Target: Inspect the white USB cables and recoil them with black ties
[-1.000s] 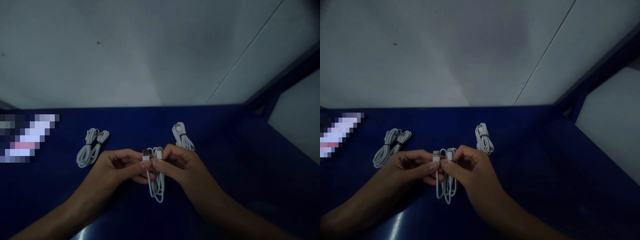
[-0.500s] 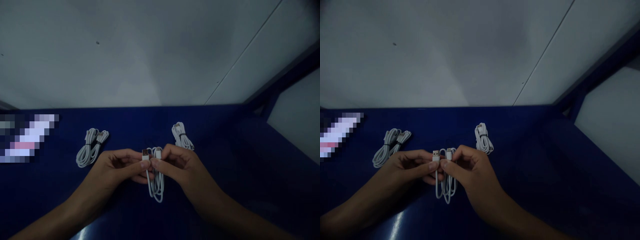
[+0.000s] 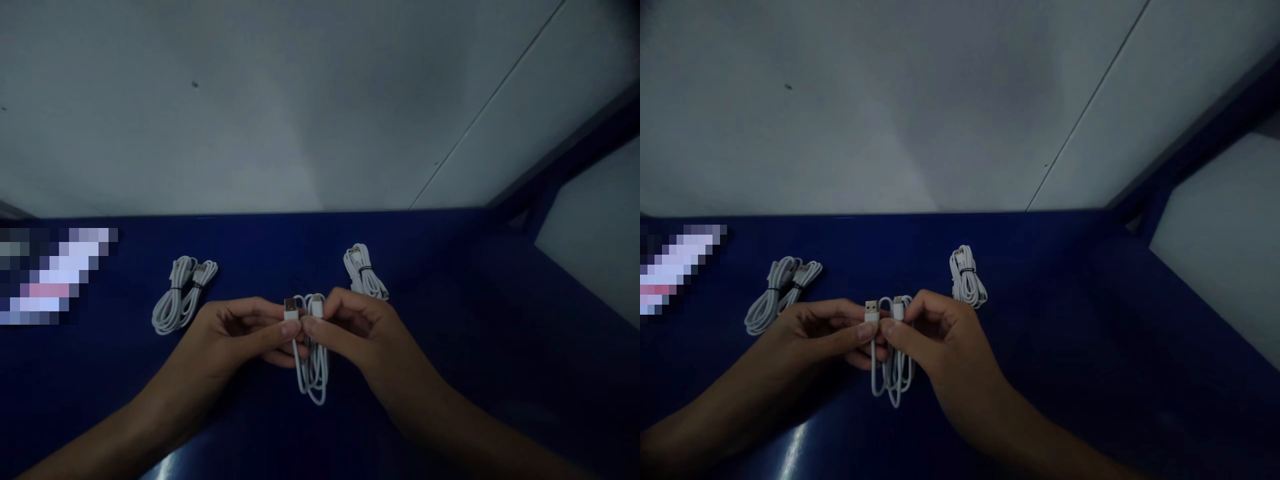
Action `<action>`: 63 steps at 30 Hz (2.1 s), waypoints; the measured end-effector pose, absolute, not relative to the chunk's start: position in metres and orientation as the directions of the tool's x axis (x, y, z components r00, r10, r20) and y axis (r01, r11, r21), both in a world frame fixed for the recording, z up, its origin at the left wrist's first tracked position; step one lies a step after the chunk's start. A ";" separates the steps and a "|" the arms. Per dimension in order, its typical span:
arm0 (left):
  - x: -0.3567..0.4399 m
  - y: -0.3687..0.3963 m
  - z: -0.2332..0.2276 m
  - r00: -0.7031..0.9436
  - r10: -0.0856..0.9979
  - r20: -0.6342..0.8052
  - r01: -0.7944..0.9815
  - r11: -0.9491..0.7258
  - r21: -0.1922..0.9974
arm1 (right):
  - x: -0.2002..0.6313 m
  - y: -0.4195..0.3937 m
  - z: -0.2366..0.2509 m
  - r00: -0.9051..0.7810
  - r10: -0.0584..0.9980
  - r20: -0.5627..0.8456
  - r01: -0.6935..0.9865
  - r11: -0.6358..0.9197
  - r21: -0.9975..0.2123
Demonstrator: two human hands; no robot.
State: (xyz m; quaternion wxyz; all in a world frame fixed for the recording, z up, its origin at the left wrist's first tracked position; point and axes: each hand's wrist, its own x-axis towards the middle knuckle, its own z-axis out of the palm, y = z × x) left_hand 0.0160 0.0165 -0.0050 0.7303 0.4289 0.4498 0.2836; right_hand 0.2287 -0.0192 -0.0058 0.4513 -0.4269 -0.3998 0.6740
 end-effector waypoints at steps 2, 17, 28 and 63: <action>0.016 0.016 -0.005 0.441 0.798 -0.411 -0.029 0.470 0.882 | 0.229 -0.020 -0.006 -0.229 0.949 -0.218 -0.264 -0.276 -0.924; 0.016 0.016 -0.004 0.456 0.792 -0.406 -0.037 0.472 0.881 | 0.227 -0.019 -0.005 -0.217 0.951 -0.218 -0.266 -0.273 -0.925; 0.015 0.015 -0.007 0.454 0.793 -0.406 -0.042 0.475 0.879 | 0.228 -0.019 -0.009 -0.220 0.956 -0.197 -0.295 -0.257 -0.920; 0.012 0.013 -0.013 0.455 0.796 -0.399 -0.054 0.472 0.880 | 0.228 -0.020 -0.009 -0.203 0.953 -0.226 -0.252 -0.274 -0.928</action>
